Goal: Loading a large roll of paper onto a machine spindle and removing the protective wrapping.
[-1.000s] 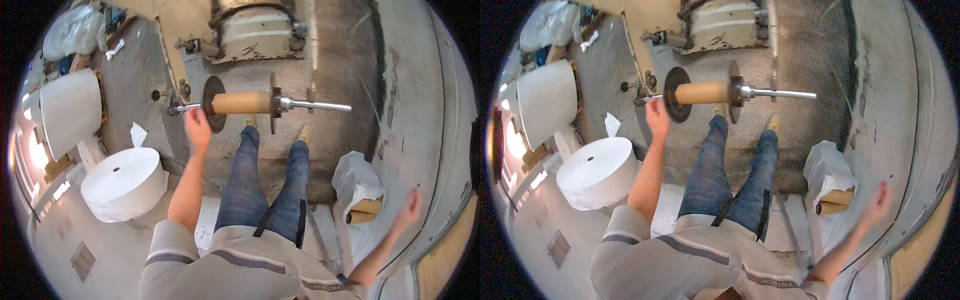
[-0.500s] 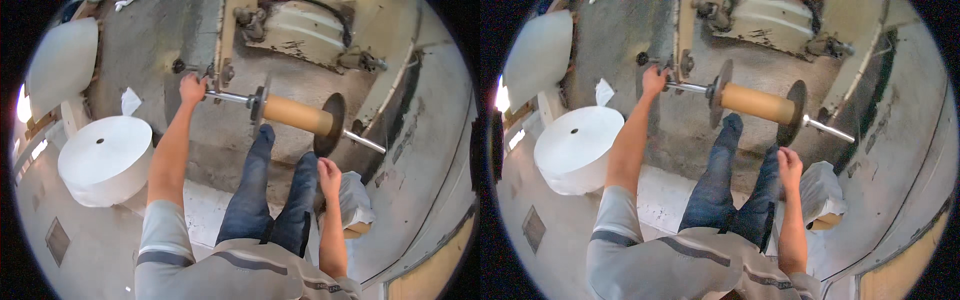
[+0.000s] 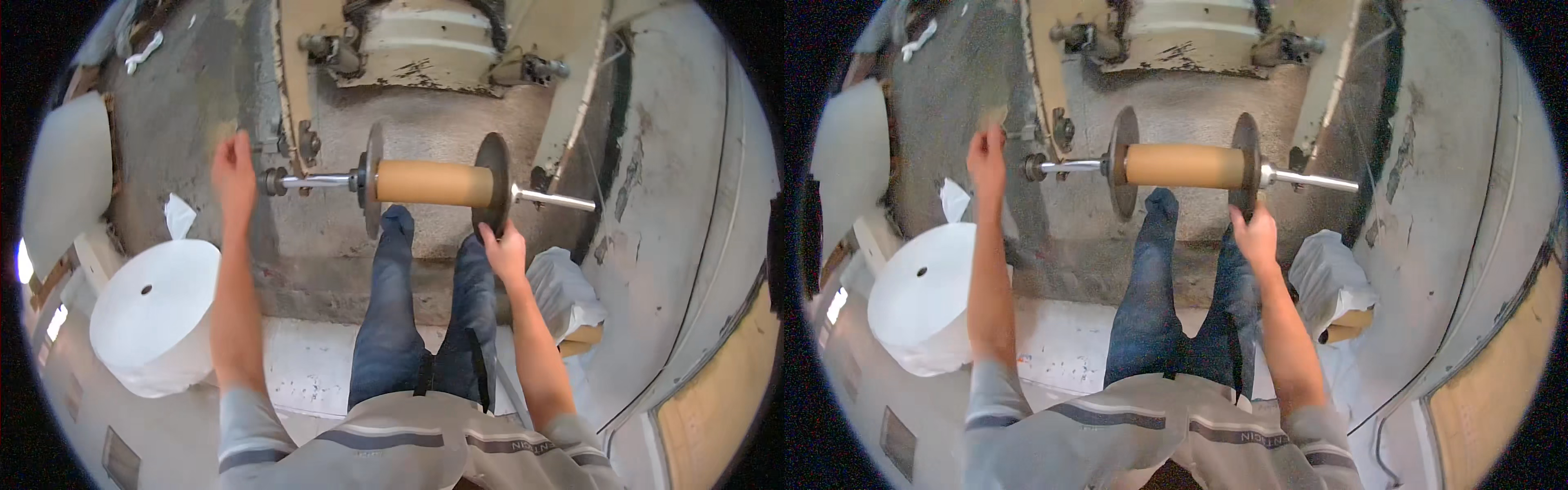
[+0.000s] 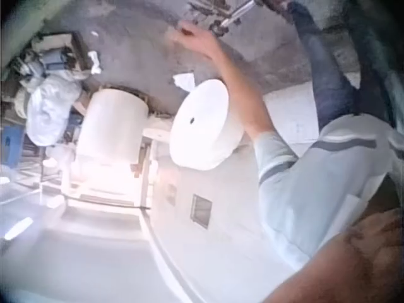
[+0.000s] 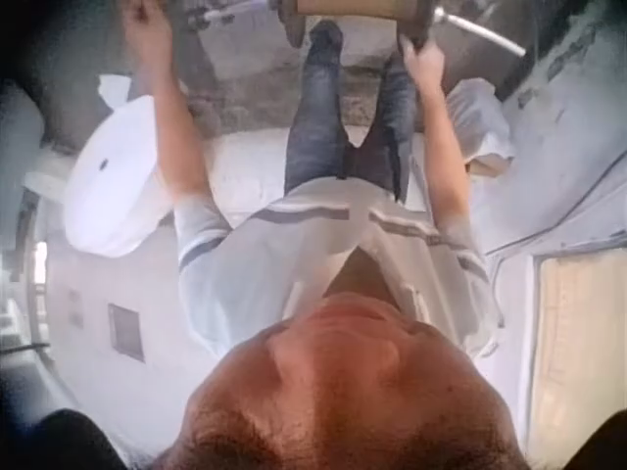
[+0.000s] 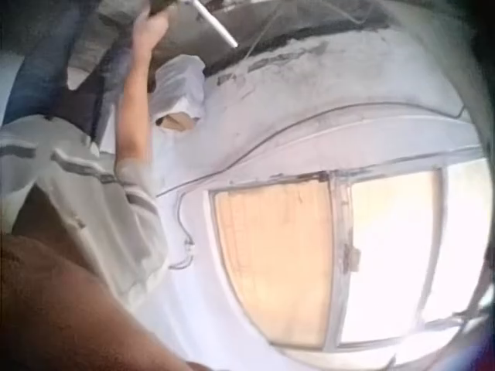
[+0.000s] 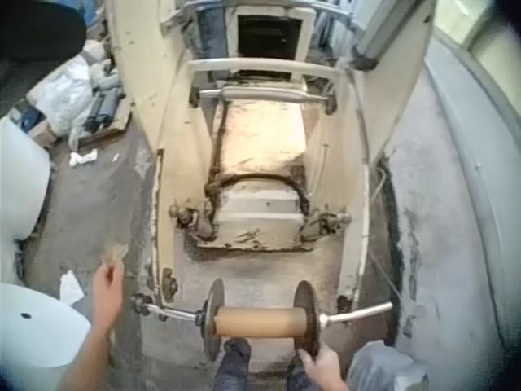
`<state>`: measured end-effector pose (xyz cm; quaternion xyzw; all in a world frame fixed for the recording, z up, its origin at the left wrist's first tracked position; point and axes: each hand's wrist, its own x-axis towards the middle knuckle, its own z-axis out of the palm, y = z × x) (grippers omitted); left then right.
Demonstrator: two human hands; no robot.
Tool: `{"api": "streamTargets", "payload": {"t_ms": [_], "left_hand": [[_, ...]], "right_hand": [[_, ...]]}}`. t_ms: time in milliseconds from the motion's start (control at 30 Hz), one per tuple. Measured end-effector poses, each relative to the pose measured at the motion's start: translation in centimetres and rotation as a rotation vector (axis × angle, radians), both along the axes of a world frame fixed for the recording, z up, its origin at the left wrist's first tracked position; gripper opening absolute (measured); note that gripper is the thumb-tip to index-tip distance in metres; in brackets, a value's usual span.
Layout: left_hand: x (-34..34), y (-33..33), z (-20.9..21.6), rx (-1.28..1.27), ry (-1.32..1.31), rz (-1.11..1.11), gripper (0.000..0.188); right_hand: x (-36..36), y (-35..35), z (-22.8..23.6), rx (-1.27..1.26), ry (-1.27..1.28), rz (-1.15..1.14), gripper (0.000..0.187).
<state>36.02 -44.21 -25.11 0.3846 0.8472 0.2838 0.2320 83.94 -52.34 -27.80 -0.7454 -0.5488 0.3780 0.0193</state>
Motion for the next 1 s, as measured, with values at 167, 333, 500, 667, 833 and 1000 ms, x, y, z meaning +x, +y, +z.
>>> {"api": "streamTargets", "payload": {"t_ms": [167, 333, 500, 667, 833, 1000], "left_hand": [[20.8, -3.7, 2.4, -0.362, -0.653, -0.303, 0.034], [34.8, -0.8, -3.0, -0.398, -0.256, -0.619, 0.065], [39.6, 2.2, -3.3, -0.707, -0.285, -0.647, 0.047], [39.9, 3.1, -4.2, -0.640, -0.208, -0.644, 0.048], [40.6, 4.6, -4.4, -0.726, -0.384, -0.648, 0.046], [43.6, 4.6, -3.9, -0.727, -0.440, -0.805, 0.056]], "right_hand": [[0.1, -0.9, -0.8, -0.042, -0.031, 0.017, 0.038], [-0.4, -1.6, -1.0, -0.011, -0.001, 0.056, 0.034], [1.8, -1.3, -1.3, 0.098, -0.027, 0.055, 0.022], [2.1, 0.0, 0.2, 0.112, -0.017, 0.086, 0.016], [3.3, 1.5, 1.4, 0.070, -0.049, 0.125, 0.015], [6.4, 0.3, 0.3, 0.121, -0.170, 0.073, 0.013]]}}
